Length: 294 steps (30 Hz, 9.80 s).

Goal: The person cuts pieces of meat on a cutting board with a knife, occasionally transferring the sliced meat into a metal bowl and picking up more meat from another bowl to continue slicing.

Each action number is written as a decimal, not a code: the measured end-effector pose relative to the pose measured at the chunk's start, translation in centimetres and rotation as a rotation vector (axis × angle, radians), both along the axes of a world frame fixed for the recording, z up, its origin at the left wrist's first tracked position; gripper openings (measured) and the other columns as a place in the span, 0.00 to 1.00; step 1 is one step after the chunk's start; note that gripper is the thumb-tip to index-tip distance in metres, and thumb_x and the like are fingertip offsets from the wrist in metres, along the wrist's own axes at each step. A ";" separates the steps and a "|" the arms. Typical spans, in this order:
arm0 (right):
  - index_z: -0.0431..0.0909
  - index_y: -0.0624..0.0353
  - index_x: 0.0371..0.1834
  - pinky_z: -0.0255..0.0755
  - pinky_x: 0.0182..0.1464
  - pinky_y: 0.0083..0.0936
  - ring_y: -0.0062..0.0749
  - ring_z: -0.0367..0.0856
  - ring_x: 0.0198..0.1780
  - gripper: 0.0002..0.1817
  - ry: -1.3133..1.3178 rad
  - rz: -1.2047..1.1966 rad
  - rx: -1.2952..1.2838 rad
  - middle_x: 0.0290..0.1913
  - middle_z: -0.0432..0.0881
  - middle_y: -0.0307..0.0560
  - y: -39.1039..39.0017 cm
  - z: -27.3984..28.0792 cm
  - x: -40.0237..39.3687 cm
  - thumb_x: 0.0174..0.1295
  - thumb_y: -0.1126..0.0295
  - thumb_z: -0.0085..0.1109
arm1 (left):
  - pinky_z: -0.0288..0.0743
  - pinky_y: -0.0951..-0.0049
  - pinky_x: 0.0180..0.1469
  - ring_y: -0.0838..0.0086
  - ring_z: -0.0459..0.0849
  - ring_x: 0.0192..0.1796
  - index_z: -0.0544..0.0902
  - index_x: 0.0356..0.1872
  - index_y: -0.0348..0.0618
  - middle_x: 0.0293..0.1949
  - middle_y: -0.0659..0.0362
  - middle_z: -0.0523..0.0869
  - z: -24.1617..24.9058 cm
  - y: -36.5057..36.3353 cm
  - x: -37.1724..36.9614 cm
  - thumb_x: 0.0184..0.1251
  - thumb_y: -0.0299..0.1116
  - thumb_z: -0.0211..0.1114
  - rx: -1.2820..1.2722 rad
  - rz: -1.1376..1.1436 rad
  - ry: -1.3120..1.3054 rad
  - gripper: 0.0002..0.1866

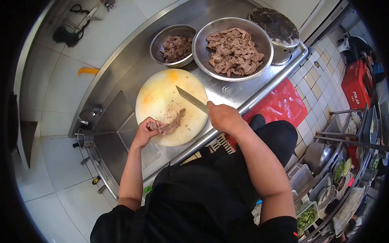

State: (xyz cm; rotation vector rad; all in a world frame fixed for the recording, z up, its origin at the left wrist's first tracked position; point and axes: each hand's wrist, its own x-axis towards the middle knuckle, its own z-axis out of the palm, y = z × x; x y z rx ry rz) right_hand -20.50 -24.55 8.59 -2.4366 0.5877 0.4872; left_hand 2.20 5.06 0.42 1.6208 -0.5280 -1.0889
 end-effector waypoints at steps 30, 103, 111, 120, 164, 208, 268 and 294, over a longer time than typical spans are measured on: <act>0.73 0.58 0.60 0.84 0.45 0.50 0.55 0.91 0.42 0.15 -0.149 0.134 -0.235 0.38 0.89 0.59 10.7 -1.9 1.0 0.73 0.69 0.50 | 0.79 0.57 0.55 0.57 0.85 0.50 0.92 0.51 0.49 0.43 0.57 0.88 -1.9 -2.9 -8.5 0.67 0.30 0.69 0.026 -0.125 -1.179 0.13; 0.70 0.65 0.56 0.82 0.48 0.54 0.61 0.89 0.44 0.13 -0.120 -0.017 -0.045 0.38 0.88 0.66 14.9 1.6 0.9 0.72 0.73 0.46 | 0.73 0.59 0.72 0.53 0.75 0.67 0.90 0.58 0.47 0.63 0.48 0.82 2.3 0.9 -3.3 0.64 0.34 0.74 0.237 -0.351 -1.003 0.20; 0.69 0.65 0.58 0.82 0.51 0.52 0.61 0.89 0.47 0.15 -0.149 0.002 -0.034 0.41 0.88 0.68 15.3 1.6 2.9 0.71 0.74 0.46 | 0.78 0.59 0.66 0.56 0.79 0.63 0.89 0.58 0.47 0.58 0.55 0.87 0.1 1.5 -5.2 0.62 0.34 0.78 0.179 -0.271 -1.080 0.21; 0.69 0.63 0.58 0.81 0.52 0.53 0.61 0.89 0.49 0.14 -0.101 0.066 -0.033 0.42 0.88 0.66 15.3 -2.0 3.1 0.71 0.74 0.46 | 0.77 0.58 0.65 0.54 0.79 0.63 0.85 0.56 0.41 0.55 0.54 0.87 -0.1 1.8 -4.8 0.60 0.31 0.78 0.107 -0.199 -1.020 0.22; 0.70 0.63 0.54 0.81 0.48 0.55 0.61 0.89 0.44 0.11 -0.113 0.159 -0.032 0.37 0.88 0.64 15.5 -2.1 1.3 0.72 0.72 0.48 | 0.80 0.57 0.58 0.51 0.84 0.54 0.90 0.50 0.43 0.50 0.50 0.84 -0.3 3.2 -4.0 0.60 0.29 0.77 0.208 -0.004 -0.913 0.16; 0.69 0.65 0.53 0.79 0.49 0.59 0.65 0.88 0.45 0.11 -0.072 -0.061 -0.045 0.38 0.87 0.68 14.0 -0.3 -2.0 0.77 0.69 0.46 | 0.80 0.57 0.65 0.51 0.84 0.62 0.83 0.57 0.40 0.61 0.48 0.81 0.3 3.8 -3.4 0.61 0.27 0.72 0.160 -0.037 -0.749 0.21; 0.68 0.63 0.51 0.82 0.43 0.57 0.62 0.90 0.39 0.08 -0.073 0.095 -0.029 0.33 0.88 0.64 16.4 -2.6 -3.6 0.74 0.72 0.46 | 0.81 0.58 0.57 0.51 0.86 0.54 0.87 0.50 0.37 0.49 0.50 0.85 -1.4 3.7 -5.6 0.64 0.27 0.74 0.093 0.020 -0.907 0.14; 0.71 0.63 0.48 0.82 0.42 0.56 0.62 0.89 0.37 0.07 -0.175 0.102 -0.082 0.32 0.87 0.64 17.5 -1.3 -1.0 0.73 0.72 0.46 | 0.84 0.63 0.51 0.58 0.90 0.47 0.87 0.48 0.35 0.47 0.49 0.88 -2.7 4.0 -5.4 0.62 0.26 0.74 0.057 0.113 -0.895 0.13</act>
